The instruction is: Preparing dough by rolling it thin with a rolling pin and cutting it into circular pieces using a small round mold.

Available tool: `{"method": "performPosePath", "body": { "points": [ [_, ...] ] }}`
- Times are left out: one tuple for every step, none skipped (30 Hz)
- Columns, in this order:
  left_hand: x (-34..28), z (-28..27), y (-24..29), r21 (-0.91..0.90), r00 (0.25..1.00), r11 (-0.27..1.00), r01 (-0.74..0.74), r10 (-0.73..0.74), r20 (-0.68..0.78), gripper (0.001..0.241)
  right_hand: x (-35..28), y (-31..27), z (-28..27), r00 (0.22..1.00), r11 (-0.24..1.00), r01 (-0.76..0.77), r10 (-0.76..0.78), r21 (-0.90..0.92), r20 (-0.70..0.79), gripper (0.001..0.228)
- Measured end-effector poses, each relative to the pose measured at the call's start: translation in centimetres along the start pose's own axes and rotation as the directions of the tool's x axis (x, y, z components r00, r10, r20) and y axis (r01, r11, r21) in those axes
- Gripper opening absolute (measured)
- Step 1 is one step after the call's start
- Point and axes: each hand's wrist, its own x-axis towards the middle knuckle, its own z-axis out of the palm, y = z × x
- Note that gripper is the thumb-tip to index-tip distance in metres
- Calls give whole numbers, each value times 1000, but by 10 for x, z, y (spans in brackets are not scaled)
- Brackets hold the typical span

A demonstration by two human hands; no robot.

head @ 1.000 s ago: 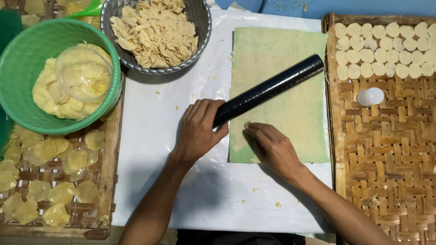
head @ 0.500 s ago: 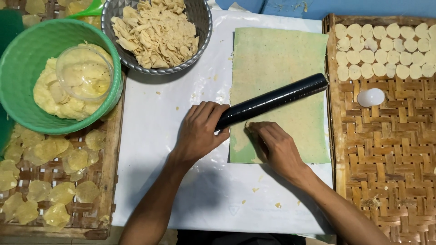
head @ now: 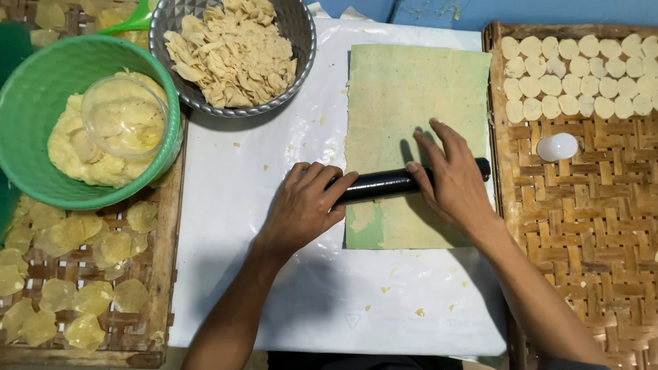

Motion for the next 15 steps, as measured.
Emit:
{"method": "performPosePath", "body": {
  "points": [
    [0,0,-3,5,1000,1000,3,-3,-1,40,0,-1,2,1000,1000,5,-5,3,-2,42],
    [-1,2,-4,13,1000,1000,8,-8,4,38,-2,-3,4,998,999,-9,11,-39,59,45],
    [-2,4,-5,22,1000,1000,13,-13,9,36,-5,-4,6,992,997,-19,29,-81,119,48],
    [-3,4,-3,17,1000,1000,17,-17,17,36,-5,-3,12,991,997,-23,33,-77,127,48],
    [-3,5,-2,67,999,997,31,-31,7,38,-6,-1,17,993,995,-31,42,-97,113,50],
    [-2,5,0,119,999,992,43,-43,-2,42,-7,2,23,994,992,-40,51,-117,96,53],
    [-2,8,3,115,999,992,45,-46,5,42,-7,-1,22,993,993,-44,56,-113,103,53],
    [0,10,5,187,998,980,63,-58,-30,46,-5,-3,20,989,992,-63,76,-110,123,56],
    [1,11,8,257,996,963,83,-68,-66,49,-3,-6,19,985,991,-81,96,-106,143,58],
    [3,13,7,257,995,963,86,-72,-64,49,0,-1,22,985,991,-80,95,-104,147,58],
    [5,14,7,229,991,965,131,-130,-20,53,2,2,24,974,988,-102,123,-116,192,60],
    [7,15,7,203,983,964,172,-181,25,57,3,5,26,960,983,-127,155,-131,233,63],
    [13,17,1,203,983,964,170,-179,27,57,10,10,28,960,983,-129,157,-131,233,63],
    [17,17,-4,193,964,956,221,-244,104,59,16,13,30,944,982,-170,187,-86,273,63],
    [20,17,-8,188,935,943,273,-306,181,61,23,16,32,925,976,-212,215,-44,314,63]
  ]
}}
